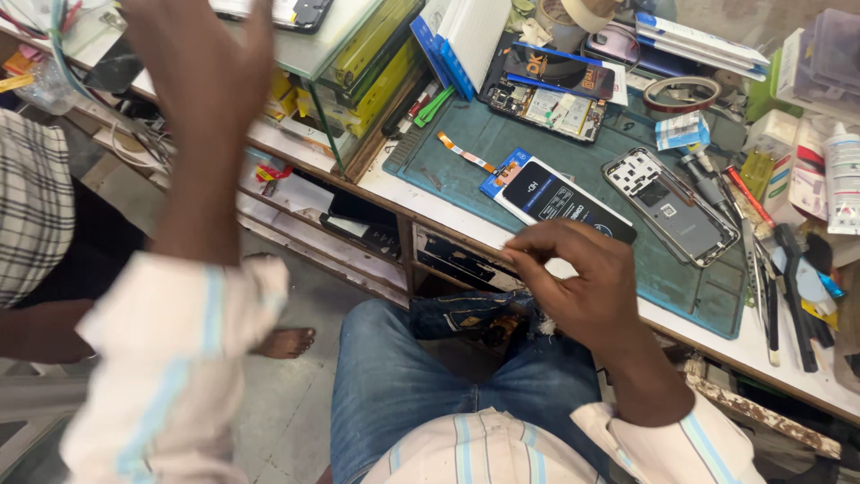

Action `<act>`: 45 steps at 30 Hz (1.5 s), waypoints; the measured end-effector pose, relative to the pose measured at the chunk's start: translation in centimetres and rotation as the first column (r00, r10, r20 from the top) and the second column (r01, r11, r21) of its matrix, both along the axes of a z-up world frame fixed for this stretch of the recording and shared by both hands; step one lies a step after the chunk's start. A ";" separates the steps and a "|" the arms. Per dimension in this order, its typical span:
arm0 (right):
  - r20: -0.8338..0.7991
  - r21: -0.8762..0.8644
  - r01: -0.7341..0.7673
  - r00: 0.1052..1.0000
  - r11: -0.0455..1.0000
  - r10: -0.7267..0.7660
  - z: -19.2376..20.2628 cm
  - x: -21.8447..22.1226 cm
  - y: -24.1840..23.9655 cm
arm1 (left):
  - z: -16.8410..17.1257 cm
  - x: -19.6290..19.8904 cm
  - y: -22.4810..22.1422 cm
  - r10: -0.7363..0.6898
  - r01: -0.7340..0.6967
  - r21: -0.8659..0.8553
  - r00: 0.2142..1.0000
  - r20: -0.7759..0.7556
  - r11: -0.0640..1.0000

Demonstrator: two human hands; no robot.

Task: The person works on a disassembled smartphone, using a small tool to adjust internal components and ribbon cables. They handle the battery and other parts, then place the phone down and pick up a screwdriver.

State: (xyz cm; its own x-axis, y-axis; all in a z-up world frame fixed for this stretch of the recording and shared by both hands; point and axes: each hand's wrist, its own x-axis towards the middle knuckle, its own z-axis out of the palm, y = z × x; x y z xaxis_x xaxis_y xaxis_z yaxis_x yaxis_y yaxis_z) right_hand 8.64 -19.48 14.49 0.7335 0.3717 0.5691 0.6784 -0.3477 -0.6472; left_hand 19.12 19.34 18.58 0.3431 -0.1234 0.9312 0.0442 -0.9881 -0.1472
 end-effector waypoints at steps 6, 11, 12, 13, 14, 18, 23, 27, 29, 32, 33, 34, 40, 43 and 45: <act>0.233 0.007 0.005 0.972 1.000 -0.007 0.5 0.6 2.9 | -6.5 -12.7 -14.6 -0.894 -0.015 -0.990 0.431 0.122 -0.142; 0.206 -0.021 -0.054 0.977 0.998 0.057 -0.3 0.5 4.5 | -8.6 -14.5 -16.7 -0.829 0.024 -0.891 0.356 0.432 -0.454; 0.198 -0.021 -0.051 0.979 0.998 0.054 -0.5 0.6 4.8 | -9.0 -14.4 -16.5 -0.832 0.020 -0.890 0.348 0.433 -0.455; 0.174 -0.021 -0.068 0.982 0.997 0.071 -0.7 0.7 5.0 | -9.4 -14.3 -16.3 -0.835 0.017 -0.890 0.340 0.434 -0.456; 0.148 -0.021 -0.077 0.986 0.997 0.080 -0.9 0.8 5.1 | -9.9 -14.2 -16.2 -0.827 0.011 -0.881 0.341 0.448 -0.473; 0.066 -0.053 -0.073 0.995 0.996 0.077 -1.3 0.9 5.4 | -11.8 -13.7 -16.0 -0.795 0.003 -0.849 0.349 0.497 -0.529; 0.089 -0.138 -0.161 0.981 0.977 0.174 -1.1 1.6 6.1 | -12.8 -12.9 -15.5 -0.782 0.019 -0.869 0.429 0.453 -0.494; 0.085 -0.253 -0.207 0.968 0.945 0.235 -0.3 3.8 6.4 | -12.9 -11.7 -14.7 -0.726 0.020 -0.862 0.529 0.440 -0.507; 0.012 -0.296 -0.075 0.997 0.952 0.082 0.2 6.4 7.1 | -12.8 -11.5 -14.1 -0.708 -0.008 -0.870 0.584 0.397 -0.494; 0.012 -0.483 0.116 0.992 0.868 -0.125 1.1 11.9 8.6 | -12.3 -11.4 -13.7 -0.709 -0.047 -0.885 0.619 0.338 -0.463; 0.040 -0.563 0.156 0.986 0.812 -0.162 1.1 13.3 9.3 | -12.1 -11.4 -13.7 -0.701 -0.049 -0.876 0.622 0.349 -0.480; 0.035 -0.593 0.146 0.987 0.792 -0.156 1.0 14.5 9.9 | -12.0 -11.3 -13.6 -0.690 -0.048 -0.866 0.627 0.362 -0.497; -0.157 -0.657 0.062 0.964 0.751 -0.217 0.4 16.6 11.6 | -11.8 -10.7 -14.0 -0.670 -0.052 -0.826 0.615 0.416 -0.561; -0.352 -0.583 -0.005 0.902 0.812 -0.248 0.9 16.5 10.1 | -11.9 -10.3 -14.2 -0.667 -0.051 -0.813 0.603 0.438 -0.580; -0.488 -0.442 -0.044 0.850 0.896 -0.199 0.9 15.6 7.9 | -12.0 -9.8 -14.8 -0.667 -0.031 -0.798 0.570 0.480 -0.602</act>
